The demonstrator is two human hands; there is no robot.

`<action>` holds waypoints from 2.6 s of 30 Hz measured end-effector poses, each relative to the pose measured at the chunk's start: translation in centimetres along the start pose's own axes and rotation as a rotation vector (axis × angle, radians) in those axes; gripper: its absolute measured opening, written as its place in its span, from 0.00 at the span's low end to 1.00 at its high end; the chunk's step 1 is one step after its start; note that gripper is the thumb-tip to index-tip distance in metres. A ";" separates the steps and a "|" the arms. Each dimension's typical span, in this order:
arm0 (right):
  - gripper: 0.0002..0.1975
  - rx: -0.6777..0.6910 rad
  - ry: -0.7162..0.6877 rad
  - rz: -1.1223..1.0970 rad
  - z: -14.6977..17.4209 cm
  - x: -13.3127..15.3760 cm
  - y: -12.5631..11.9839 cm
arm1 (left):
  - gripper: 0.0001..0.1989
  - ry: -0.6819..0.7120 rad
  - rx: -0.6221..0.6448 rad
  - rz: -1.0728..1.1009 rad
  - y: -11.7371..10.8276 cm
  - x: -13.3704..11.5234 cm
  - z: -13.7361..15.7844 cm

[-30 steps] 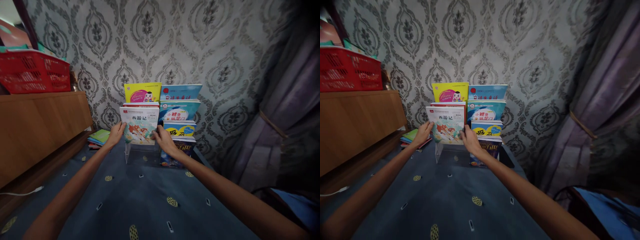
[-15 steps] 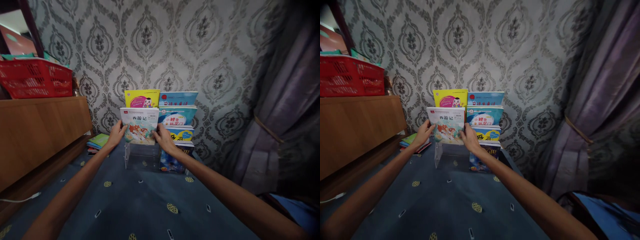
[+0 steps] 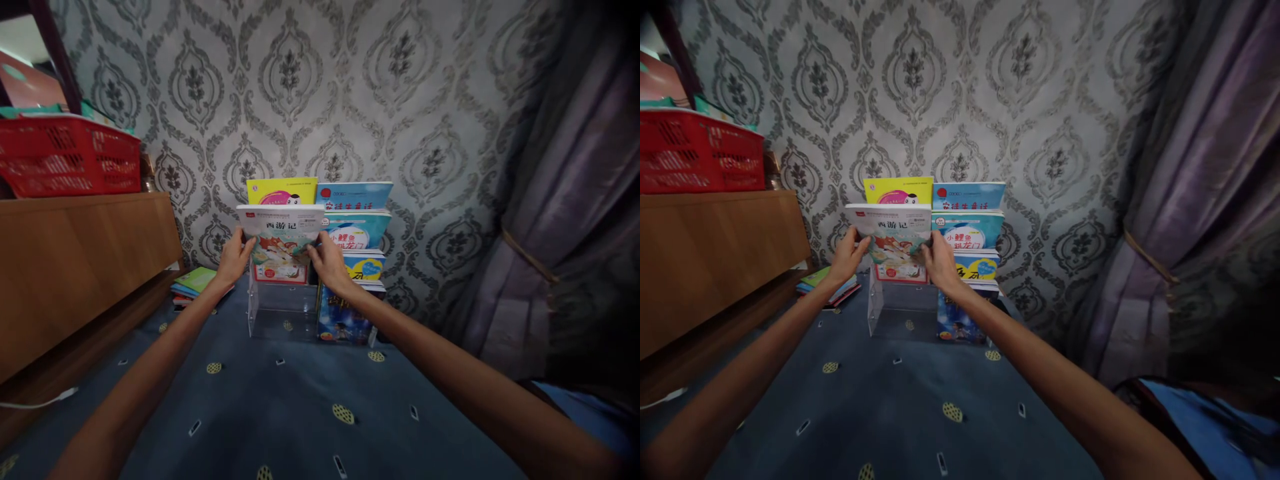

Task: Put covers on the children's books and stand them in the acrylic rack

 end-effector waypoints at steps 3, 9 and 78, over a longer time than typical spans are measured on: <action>0.07 0.030 0.016 0.018 -0.2 -0.3 0.3 | 0.09 -0.007 0.004 0.018 0.4 0.7 0.0; 0.12 0.150 0.107 0.069 -1.2 -1.2 0.8 | 0.09 -0.016 0.010 -0.001 0.8 1.7 -0.5; 0.23 0.188 0.524 -0.358 1.9 -1.2 3.1 | 0.05 -0.231 0.104 0.024 3.1 6.1 -0.4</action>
Point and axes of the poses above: each hand's wrist, its own z-axis away from the middle knuckle, its own y-axis out of the palm, x = y × z, the point moved 5 cm from there along -z, towards the middle knuckle, and after that the axes turned 1 degree about y, right-handed, at the moved point
